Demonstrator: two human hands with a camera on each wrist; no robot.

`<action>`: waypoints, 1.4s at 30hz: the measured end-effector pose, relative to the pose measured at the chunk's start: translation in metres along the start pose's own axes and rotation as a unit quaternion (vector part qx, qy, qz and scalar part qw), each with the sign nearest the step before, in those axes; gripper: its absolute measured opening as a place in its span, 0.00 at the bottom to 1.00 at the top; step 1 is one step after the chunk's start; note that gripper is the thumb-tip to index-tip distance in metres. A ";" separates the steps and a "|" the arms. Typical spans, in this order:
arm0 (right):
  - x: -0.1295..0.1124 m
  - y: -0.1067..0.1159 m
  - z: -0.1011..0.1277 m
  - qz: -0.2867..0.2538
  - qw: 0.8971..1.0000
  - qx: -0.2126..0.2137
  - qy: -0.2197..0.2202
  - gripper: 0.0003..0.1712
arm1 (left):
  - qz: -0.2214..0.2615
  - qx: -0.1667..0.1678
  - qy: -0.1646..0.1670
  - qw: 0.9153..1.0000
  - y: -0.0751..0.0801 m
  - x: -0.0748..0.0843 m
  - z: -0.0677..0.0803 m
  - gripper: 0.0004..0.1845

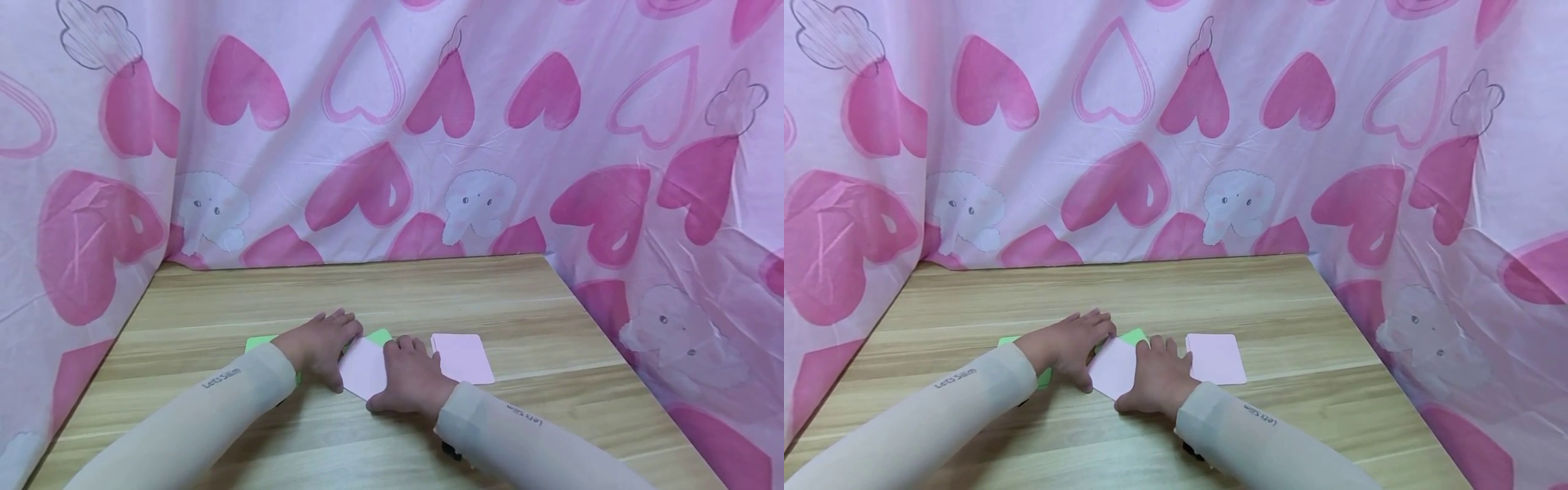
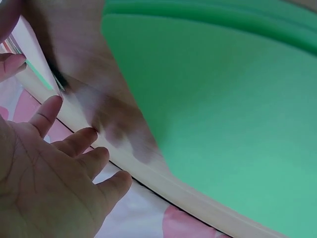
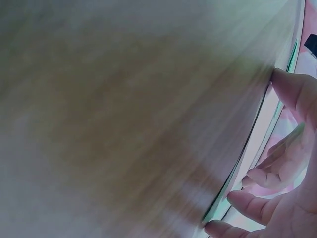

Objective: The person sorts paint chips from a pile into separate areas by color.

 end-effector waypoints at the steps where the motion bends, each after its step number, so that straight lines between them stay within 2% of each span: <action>1: 0.001 0.000 0.000 -0.001 1.000 0.000 -0.002 0.60 | 0.001 -0.002 0.002 1.000 0.000 0.000 0.000 0.51; 7: 0.006 0.001 0.000 -0.010 1.000 0.005 -0.009 0.68 | 0.015 0.002 0.001 1.000 0.002 0.001 0.000 0.51; 14: 0.010 0.005 -0.004 -0.012 1.000 0.010 -0.005 0.61 | 0.020 0.025 -0.007 0.999 0.005 0.005 -0.001 0.48; 21: 0.014 0.010 -0.004 -0.019 1.000 0.019 0.002 0.62 | 0.010 0.017 -0.001 1.000 0.005 0.006 -0.002 0.58; 24: 0.017 0.013 -0.005 -0.027 0.999 0.023 0.011 0.62 | 0.002 0.019 0.003 1.000 0.004 0.007 -0.001 0.56; 30: 0.030 0.023 -0.008 -0.025 0.999 0.025 0.037 0.58 | -0.006 0.053 0.008 0.999 0.003 0.017 -0.002 0.53; 34: 0.047 0.029 -0.014 -0.033 0.997 0.021 0.059 0.60 | -0.018 0.069 0.013 0.997 0.002 0.027 -0.009 0.54; 39: 0.069 0.039 -0.017 -0.065 0.997 0.002 0.048 0.65 | -0.043 0.091 0.006 0.995 0.000 0.040 -0.021 0.56; 42: 0.081 0.043 -0.018 -0.067 0.997 -0.005 0.039 0.65 | -0.046 0.105 0.005 0.993 -0.002 0.050 -0.029 0.57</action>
Point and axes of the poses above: each hand's wrist, its own z-axis away from the middle knuckle, its own y-axis out of the back of the hand, x = y × z, the point moved 1 cm from there along -z, towards the middle knuckle, and after that the axes turned 7 degrees about x, right-handed, at the moved point
